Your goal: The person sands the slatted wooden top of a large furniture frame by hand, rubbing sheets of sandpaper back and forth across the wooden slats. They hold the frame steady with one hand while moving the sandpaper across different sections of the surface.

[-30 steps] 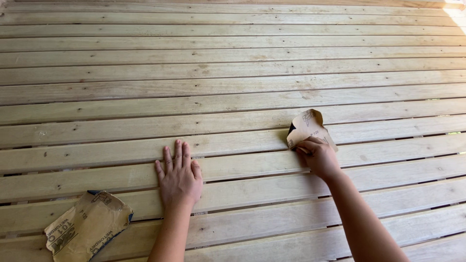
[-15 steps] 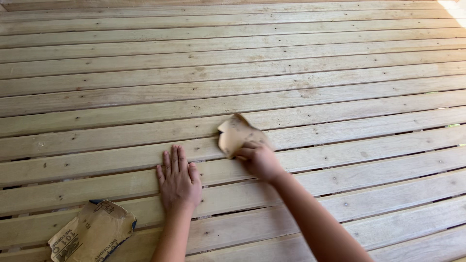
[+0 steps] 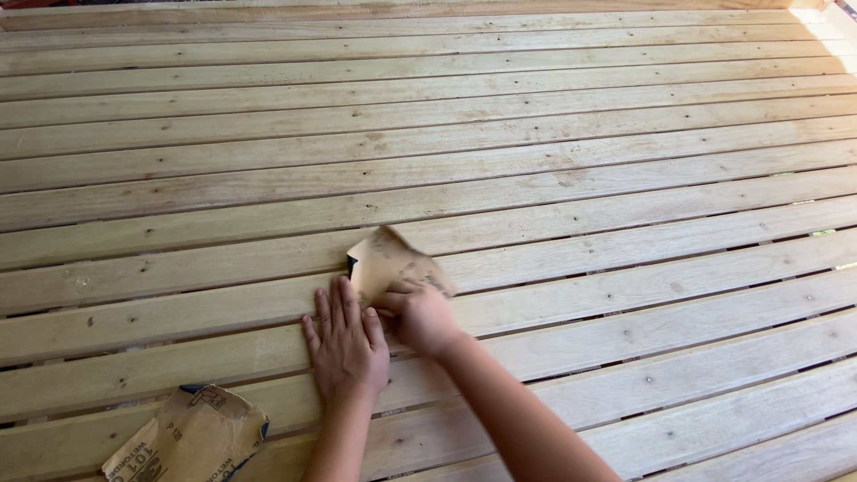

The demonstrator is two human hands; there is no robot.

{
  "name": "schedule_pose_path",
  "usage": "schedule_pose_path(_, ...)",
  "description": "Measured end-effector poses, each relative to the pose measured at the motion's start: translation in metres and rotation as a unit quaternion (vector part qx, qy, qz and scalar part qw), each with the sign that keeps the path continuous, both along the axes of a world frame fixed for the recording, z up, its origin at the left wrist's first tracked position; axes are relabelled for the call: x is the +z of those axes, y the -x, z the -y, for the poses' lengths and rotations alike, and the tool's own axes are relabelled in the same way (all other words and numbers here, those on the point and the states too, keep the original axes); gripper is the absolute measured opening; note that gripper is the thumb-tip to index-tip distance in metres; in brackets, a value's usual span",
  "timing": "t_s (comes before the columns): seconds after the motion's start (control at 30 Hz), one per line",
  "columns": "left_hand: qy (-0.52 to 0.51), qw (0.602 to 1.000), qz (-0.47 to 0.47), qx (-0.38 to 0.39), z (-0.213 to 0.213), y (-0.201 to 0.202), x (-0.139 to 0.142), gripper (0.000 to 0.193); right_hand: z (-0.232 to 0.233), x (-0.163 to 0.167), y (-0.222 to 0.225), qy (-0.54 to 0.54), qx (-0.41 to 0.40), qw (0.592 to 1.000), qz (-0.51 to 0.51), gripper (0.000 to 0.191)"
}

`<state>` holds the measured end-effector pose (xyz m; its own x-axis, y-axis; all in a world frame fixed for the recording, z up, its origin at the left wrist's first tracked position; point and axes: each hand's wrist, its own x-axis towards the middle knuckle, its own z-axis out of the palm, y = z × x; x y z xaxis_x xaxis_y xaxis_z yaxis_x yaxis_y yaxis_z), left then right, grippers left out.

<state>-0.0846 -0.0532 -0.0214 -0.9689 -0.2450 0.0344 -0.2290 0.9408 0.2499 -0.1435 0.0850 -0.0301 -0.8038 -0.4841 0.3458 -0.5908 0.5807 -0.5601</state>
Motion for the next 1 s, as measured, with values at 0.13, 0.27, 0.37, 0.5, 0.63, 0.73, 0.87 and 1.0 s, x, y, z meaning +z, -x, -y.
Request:
schedule_pose_path(0.13, -0.044, 0.997, -0.045, 0.047, 0.005, -0.002, 0.0, 0.069, 0.019, -0.002, 0.01, -0.045, 0.034, 0.998, -0.009, 0.007)
schedule_pose_path(0.27, 0.018, 0.999, 0.003, 0.043, 0.005, 0.003, 0.004, 0.069, -0.117, 0.008, 0.021, -0.013, 0.014, 1.0, -0.017, 0.017)
schedule_pose_path(0.37, 0.038, 0.998, 0.027, 0.043, 0.002, 0.002, 0.005, 0.069, -0.235, 0.018, 0.028, -0.028, -0.105, 0.993, 0.043, 0.018)
schedule_pose_path(0.5, 0.07, 0.995, 0.041, 0.05, -0.001, 0.006, 0.004, 0.068, -0.308, 0.019, 0.034, -0.08, -0.176, 0.977, 0.094, 0.016)
schedule_pose_path(0.63, 0.063, 0.998, 0.009, 0.03, -0.004, 0.014, 0.003, 0.069, -0.272, 0.014, 0.03, -0.058, -0.135, 0.988, 0.039, 0.016)
schedule_pose_path(0.73, 0.034, 0.999, 0.007, 0.026, -0.007, 0.018, 0.002, 0.069, -0.192, 0.015, 0.026, -0.062, -0.015, 0.998, -0.029, 0.012)
schedule_pose_path(0.87, 0.006, 1.0, -0.015, 0.017, -0.006, 0.021, 0.002, 0.07, -0.055, 0.003, 0.015, 0.007, 0.05, 0.998, -0.027, 0.011)
schedule_pose_path(1.0, -0.056, 0.996, -0.051, 0.046, -0.002, 0.019, -0.001, 0.07, 0.005, -0.012, 0.013, -0.02, 0.072, 0.997, -0.023, 0.014)
